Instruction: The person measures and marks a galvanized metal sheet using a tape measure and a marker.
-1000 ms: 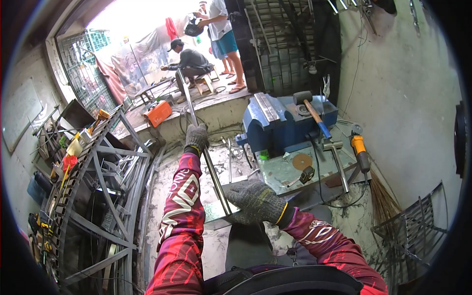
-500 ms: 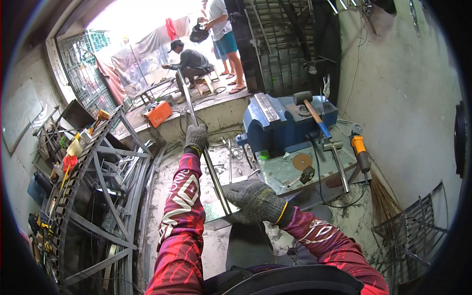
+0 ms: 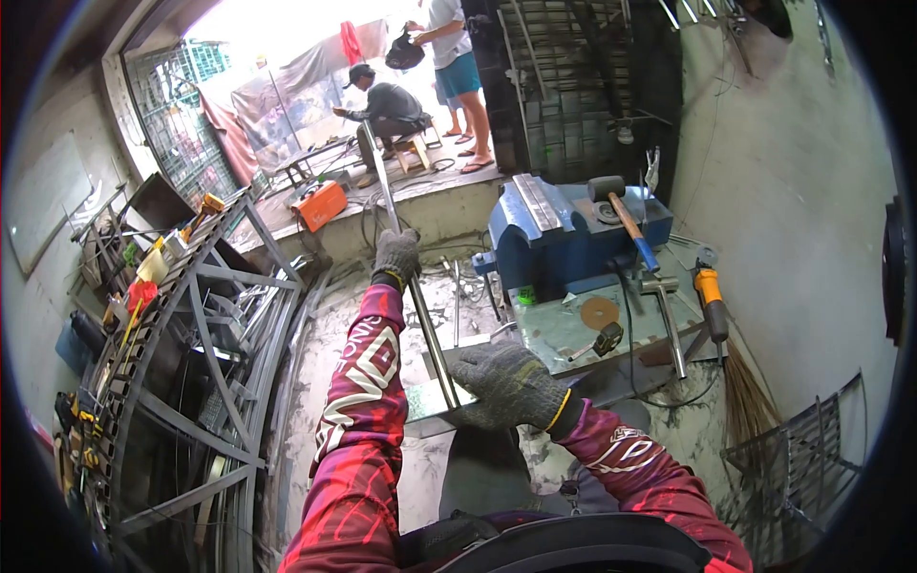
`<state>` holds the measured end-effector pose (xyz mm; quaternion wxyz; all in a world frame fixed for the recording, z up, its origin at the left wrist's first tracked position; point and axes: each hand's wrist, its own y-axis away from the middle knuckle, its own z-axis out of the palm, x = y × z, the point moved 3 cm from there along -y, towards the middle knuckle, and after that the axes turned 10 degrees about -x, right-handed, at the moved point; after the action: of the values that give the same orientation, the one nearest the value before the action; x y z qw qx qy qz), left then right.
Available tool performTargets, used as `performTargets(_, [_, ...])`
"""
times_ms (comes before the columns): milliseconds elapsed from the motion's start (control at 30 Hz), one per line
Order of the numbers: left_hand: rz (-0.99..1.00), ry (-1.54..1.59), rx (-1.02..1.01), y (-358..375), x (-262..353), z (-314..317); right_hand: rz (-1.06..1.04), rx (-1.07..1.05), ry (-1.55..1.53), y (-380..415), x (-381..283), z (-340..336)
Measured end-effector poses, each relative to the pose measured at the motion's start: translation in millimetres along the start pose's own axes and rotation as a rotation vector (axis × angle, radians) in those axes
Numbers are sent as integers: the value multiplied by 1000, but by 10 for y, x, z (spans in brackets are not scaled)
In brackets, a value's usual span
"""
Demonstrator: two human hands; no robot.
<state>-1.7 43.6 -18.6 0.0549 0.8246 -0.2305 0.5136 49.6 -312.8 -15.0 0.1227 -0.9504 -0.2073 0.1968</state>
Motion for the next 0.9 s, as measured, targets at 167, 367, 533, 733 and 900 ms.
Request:
performTargets(167, [4, -4, 17, -121, -121, 27, -13, 12, 26, 17, 1, -12])
performTargets(367, [14, -46, 3, -143, -130, 18, -71, 126, 62, 22, 58, 54])
performTargets(533, [21, 48, 0, 74, 72, 52, 18, -13, -1, 30, 11, -27])
performTargets(733, [58, 7, -1, 177, 203, 31, -3, 25, -2, 41, 34, 12])
performTargets(900, [30, -26, 9, 83, 110, 38, 16, 6, 16, 46, 32, 17])
